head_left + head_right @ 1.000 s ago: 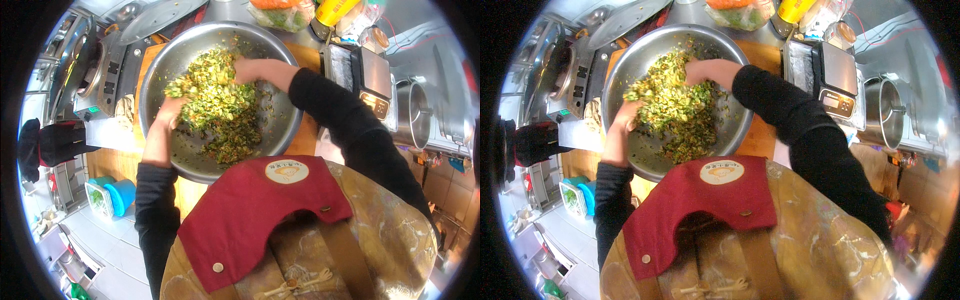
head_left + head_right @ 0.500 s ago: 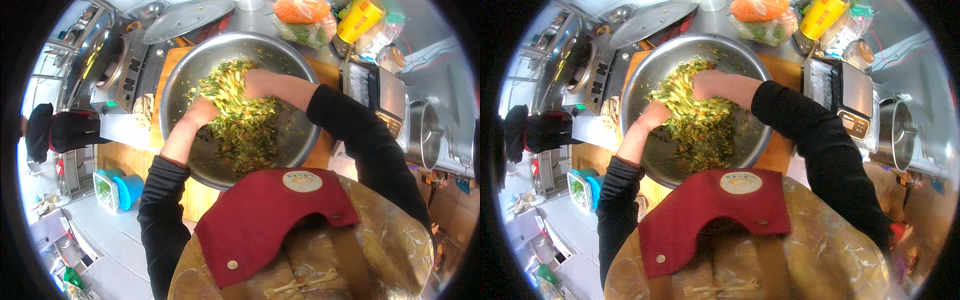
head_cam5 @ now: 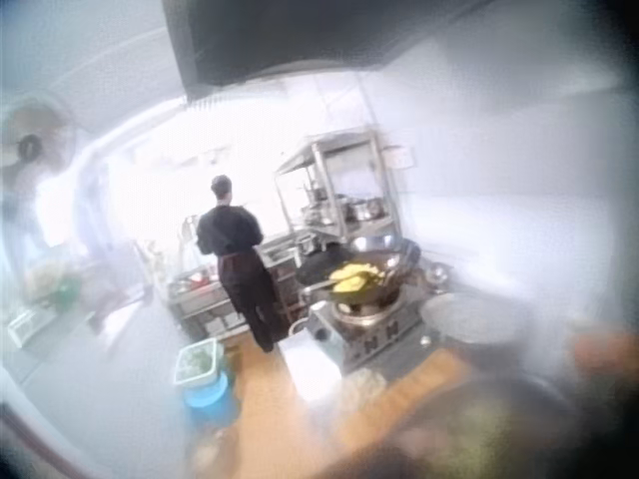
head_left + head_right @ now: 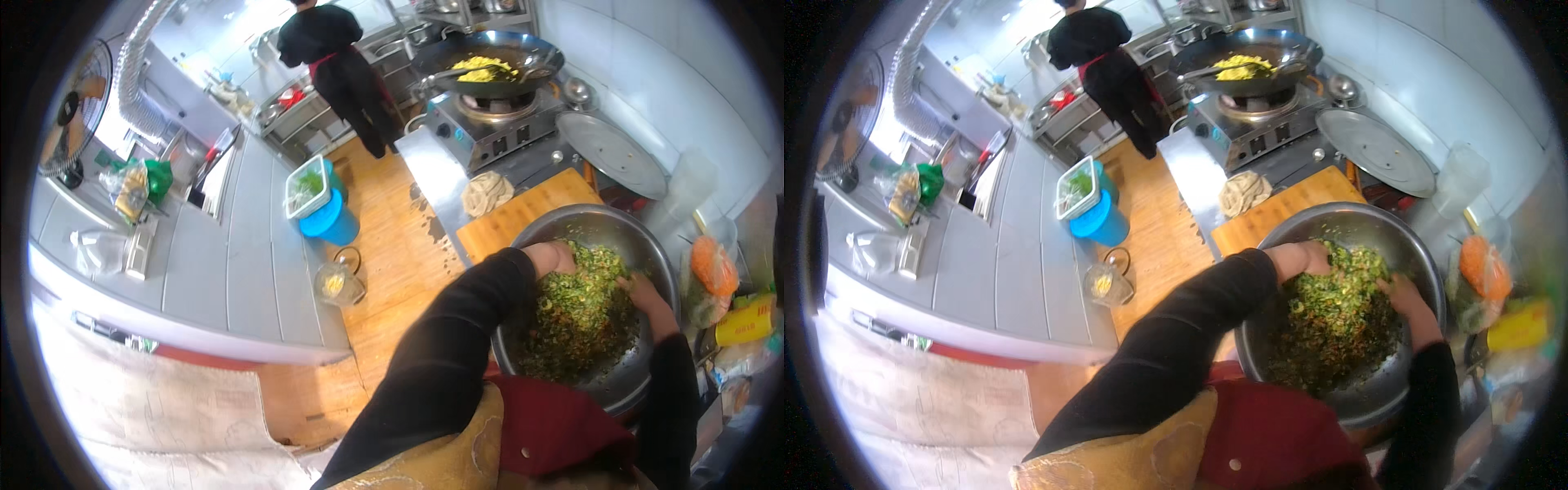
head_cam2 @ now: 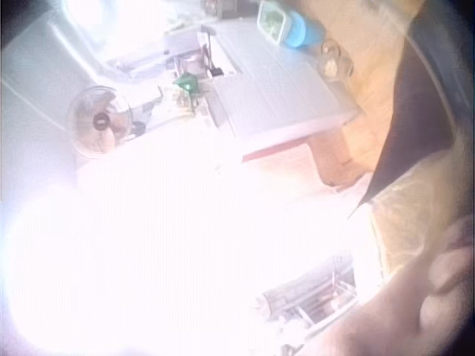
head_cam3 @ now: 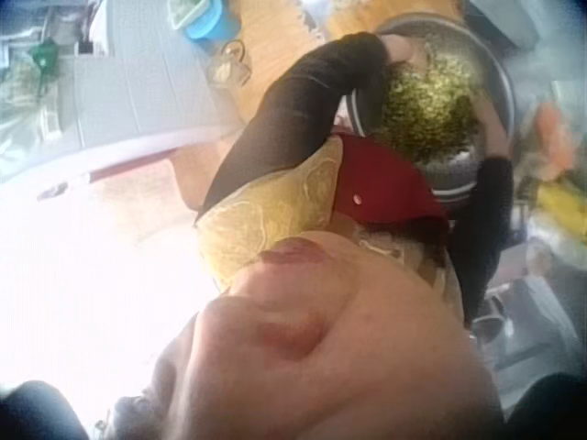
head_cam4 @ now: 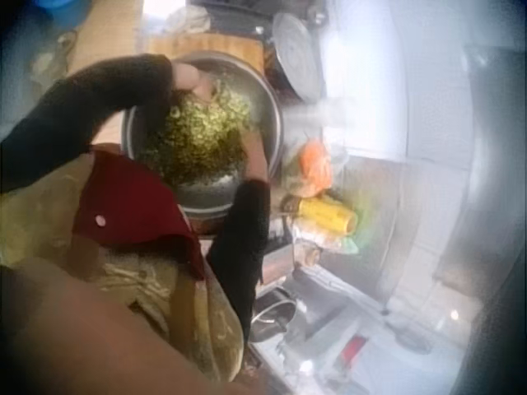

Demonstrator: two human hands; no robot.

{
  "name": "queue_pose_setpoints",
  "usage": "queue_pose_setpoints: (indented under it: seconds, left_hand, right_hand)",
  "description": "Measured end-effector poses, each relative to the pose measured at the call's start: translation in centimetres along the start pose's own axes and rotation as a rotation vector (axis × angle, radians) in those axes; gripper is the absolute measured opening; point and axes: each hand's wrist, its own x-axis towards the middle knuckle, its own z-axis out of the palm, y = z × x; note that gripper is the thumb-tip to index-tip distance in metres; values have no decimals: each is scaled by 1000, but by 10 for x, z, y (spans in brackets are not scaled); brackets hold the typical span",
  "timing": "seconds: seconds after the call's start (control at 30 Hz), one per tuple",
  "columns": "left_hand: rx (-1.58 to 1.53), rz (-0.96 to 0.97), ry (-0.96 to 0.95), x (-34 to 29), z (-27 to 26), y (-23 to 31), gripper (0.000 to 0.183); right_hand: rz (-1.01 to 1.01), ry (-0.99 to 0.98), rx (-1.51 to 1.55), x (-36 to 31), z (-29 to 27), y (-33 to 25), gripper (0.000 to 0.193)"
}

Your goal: The person mixes chopped vegetables in a large metal bowl by hand, then transfers the mixture into a smaller bowl. The person then washes their hands at the sink.

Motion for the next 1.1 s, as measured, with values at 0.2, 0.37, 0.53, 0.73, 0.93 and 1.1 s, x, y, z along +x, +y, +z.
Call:
queue_pose_setpoints:
  seconds: [0.2,0.37,0.53,0.73,0.93,1.1]
  left_hand:
    - [-1010,-156,-183,15,123,-16,81]
    - [-1501,-35,11,11,152,37,38]
    - [-1884,290,-89,-34,113,69,31]
    - [-883,88,189,-64,66,55,45]
    - [-1103,82,-95,-93,143,18,73]
    - [-1417,400,-217,-26,189,47,30]
  right_hand:
    - [461,-299,1098,-98,68,-16,48]
    - [222,-296,1446,-102,90,-39,45]
    - [99,8,1264,-107,62,-53,48]
    - [100,-62,756,-115,33,-45,55]
    - [464,-505,964,-125,99,-14,38]
    - [-126,-339,1198,-127,137,-23,23]
